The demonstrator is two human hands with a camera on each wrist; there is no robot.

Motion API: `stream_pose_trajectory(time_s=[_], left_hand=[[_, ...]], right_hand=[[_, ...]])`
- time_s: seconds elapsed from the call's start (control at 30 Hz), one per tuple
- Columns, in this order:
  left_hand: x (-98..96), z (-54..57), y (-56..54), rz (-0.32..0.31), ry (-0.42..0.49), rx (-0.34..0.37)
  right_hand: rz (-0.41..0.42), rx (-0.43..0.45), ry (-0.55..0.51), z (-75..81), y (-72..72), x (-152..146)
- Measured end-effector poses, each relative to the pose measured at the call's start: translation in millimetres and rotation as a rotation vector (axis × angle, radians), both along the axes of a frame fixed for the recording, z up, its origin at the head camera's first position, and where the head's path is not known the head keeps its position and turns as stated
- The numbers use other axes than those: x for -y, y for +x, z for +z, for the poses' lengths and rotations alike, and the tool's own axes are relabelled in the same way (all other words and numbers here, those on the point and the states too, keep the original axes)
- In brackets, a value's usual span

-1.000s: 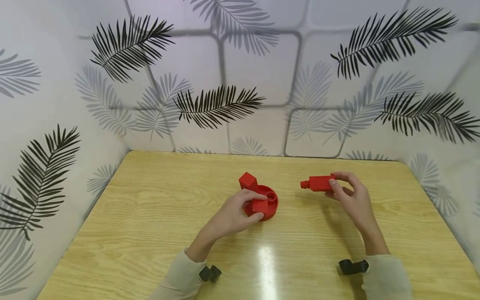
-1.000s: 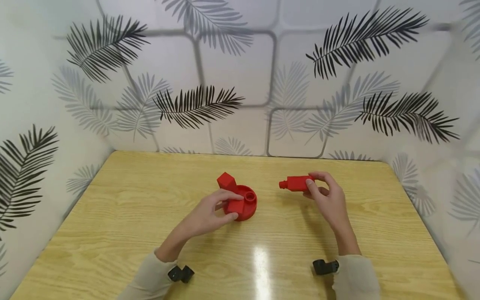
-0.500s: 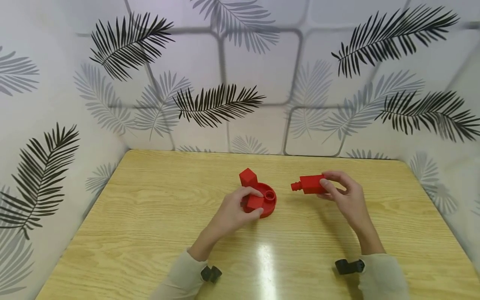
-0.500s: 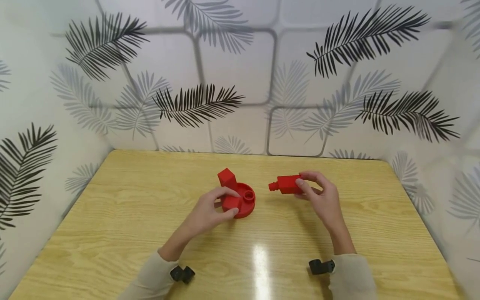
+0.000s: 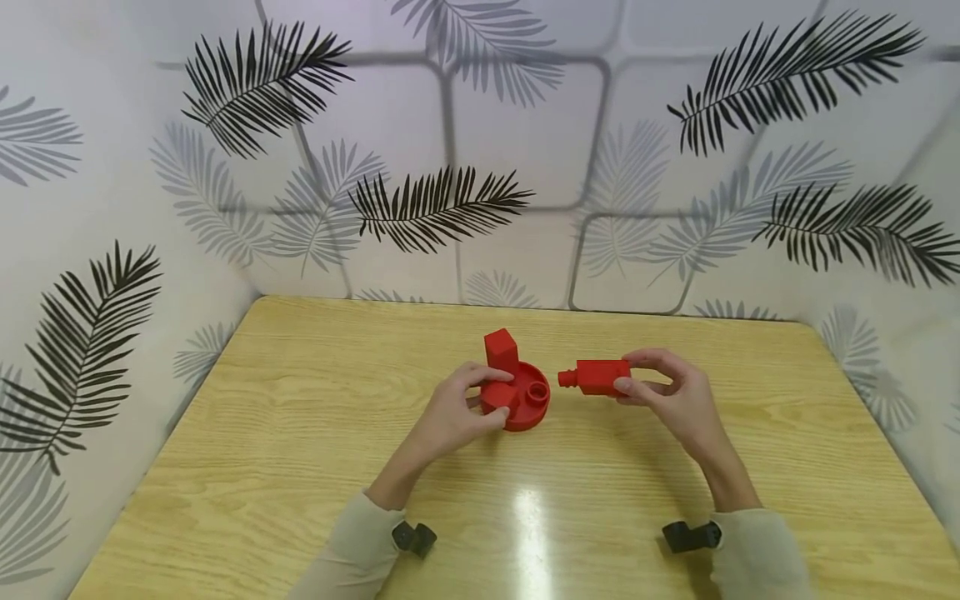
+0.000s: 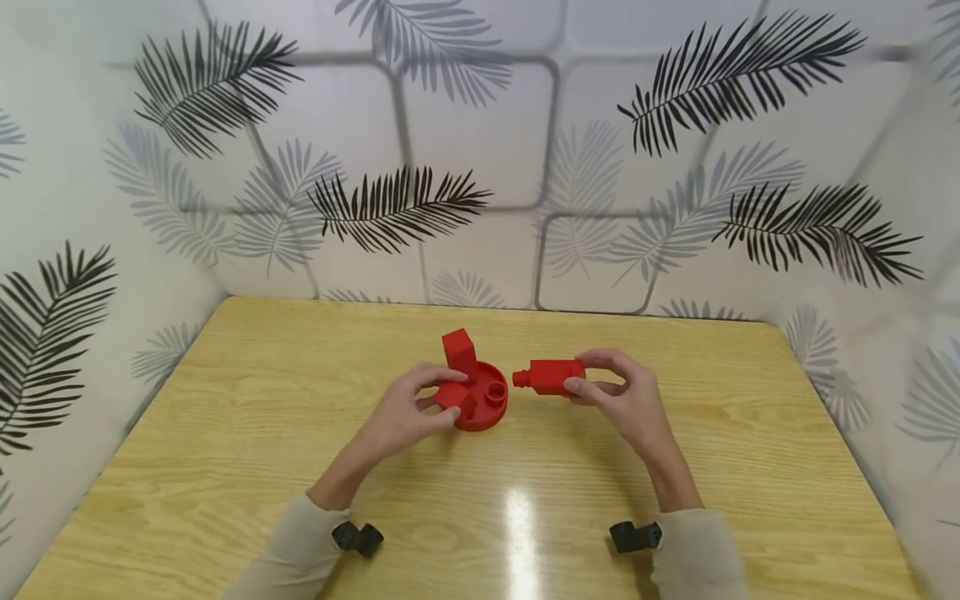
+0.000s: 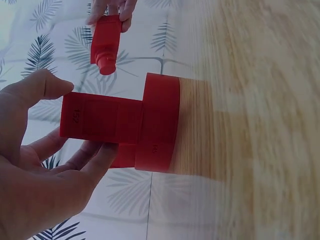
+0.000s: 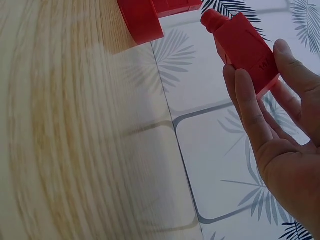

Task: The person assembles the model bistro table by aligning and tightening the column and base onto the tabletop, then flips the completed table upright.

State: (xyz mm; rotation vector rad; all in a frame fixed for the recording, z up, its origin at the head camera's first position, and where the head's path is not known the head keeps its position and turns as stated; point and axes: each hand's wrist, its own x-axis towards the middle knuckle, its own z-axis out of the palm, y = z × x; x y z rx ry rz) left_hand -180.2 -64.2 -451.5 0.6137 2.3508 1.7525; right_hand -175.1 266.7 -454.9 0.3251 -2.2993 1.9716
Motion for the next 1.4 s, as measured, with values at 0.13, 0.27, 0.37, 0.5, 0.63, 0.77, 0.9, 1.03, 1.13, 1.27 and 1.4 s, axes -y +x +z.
stream_pose_trajectory(time_s=[0.13,0.27,0.37,0.5,0.63,0.77,0.9,1.03,1.13,1.27,1.4], left_hand=[[3.7,-0.6,-0.9,0.003,0.019,0.012],[5.8,-0.7,-1.7,-0.008,0.028,0.025],[6.9,-2.2,-3.0,-0.018,0.034,0.031],[8.3,-5.9,-5.8,-0.035,0.054,0.043],[10.0,-8.7,-8.0,-0.054,0.08,0.062],[11.6,-9.5,-9.2,-0.064,0.091,0.075],[13.0,-9.0,-9.7,-0.065,0.102,0.08],[13.3,-8.8,-10.1,-0.067,0.111,0.079],[13.2,-8.4,-10.2,-0.075,0.12,0.083],[12.3,-7.7,-10.1,-0.089,0.139,0.101],[11.0,-7.2,-9.4,-0.088,0.137,0.103]], right_hand=[[0.007,-0.004,0.035,-0.8,-0.9,4],[-0.004,-0.008,0.057,-2.7,-1.6,6],[-0.012,-0.014,0.06,-3.7,-1.8,8],[-0.017,-0.011,0.036,-4.5,-1.3,11],[0.0,0.0,0.028,-6.1,-0.7,14],[0.028,-0.019,0.058,-6.6,-0.2,18],[0.033,-0.083,0.126,-6.5,0.3,24],[0.007,-0.121,0.192,-5.7,1.8,30],[-0.008,-0.144,0.242,-4.5,3.1,34],[-0.01,-0.194,0.309,-2.7,5.0,39],[-0.009,-0.232,0.334,-1.8,6.2,43]])
